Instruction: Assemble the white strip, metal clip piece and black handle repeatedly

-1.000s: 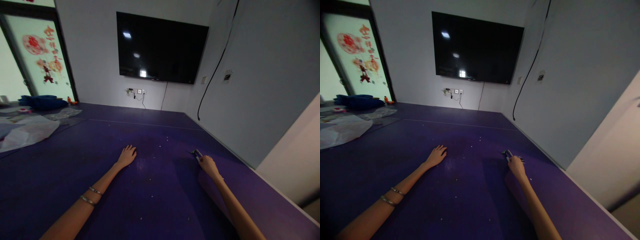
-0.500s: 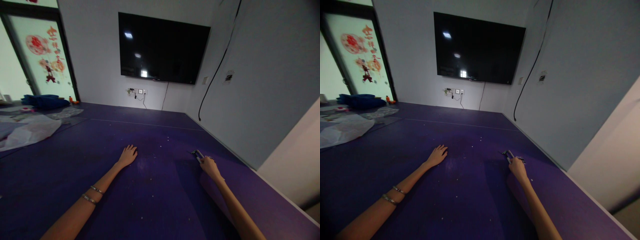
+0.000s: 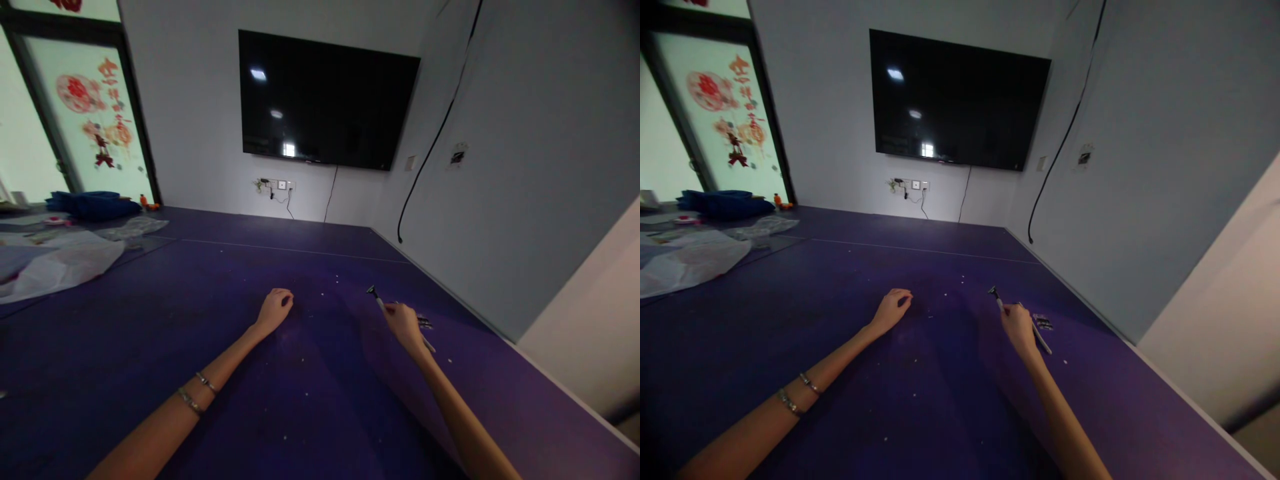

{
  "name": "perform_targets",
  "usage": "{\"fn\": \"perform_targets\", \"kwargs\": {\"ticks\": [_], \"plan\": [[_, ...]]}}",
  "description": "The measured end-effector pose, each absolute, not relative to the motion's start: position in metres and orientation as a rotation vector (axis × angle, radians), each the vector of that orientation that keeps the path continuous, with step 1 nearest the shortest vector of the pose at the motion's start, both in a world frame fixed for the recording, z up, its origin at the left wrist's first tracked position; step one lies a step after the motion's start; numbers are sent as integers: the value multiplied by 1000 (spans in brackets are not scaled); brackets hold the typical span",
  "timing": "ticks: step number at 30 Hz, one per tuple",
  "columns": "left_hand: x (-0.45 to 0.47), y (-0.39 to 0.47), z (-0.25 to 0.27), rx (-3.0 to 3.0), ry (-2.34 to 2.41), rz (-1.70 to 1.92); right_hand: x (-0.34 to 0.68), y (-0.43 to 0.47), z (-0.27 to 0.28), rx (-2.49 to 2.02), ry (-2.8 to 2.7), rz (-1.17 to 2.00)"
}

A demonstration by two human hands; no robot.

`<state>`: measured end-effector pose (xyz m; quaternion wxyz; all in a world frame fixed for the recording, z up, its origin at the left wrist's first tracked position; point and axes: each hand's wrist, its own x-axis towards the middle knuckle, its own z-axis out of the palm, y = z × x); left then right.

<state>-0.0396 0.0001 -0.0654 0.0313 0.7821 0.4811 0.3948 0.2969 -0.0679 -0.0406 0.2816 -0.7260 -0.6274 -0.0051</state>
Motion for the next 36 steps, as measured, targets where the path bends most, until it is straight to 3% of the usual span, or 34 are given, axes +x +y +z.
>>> {"fn": "perform_targets", "kwargs": {"ticks": [13, 18, 24, 36], "plan": [[79, -9, -48, 1604, 1150, 892, 188, -80, -22, -1581, -1961, -184], [70, -9, -40, 1745, 1196, 892, 174, -85, -28, -1551, -2039, -293], [47, 4, -35, 2088, 1347, 592, 175, -96, -23, -1506, -2043, -191], [4, 47, -43, 2383, 1644, 245, 274, -108, -35, -1785, -1845, -8]]}}
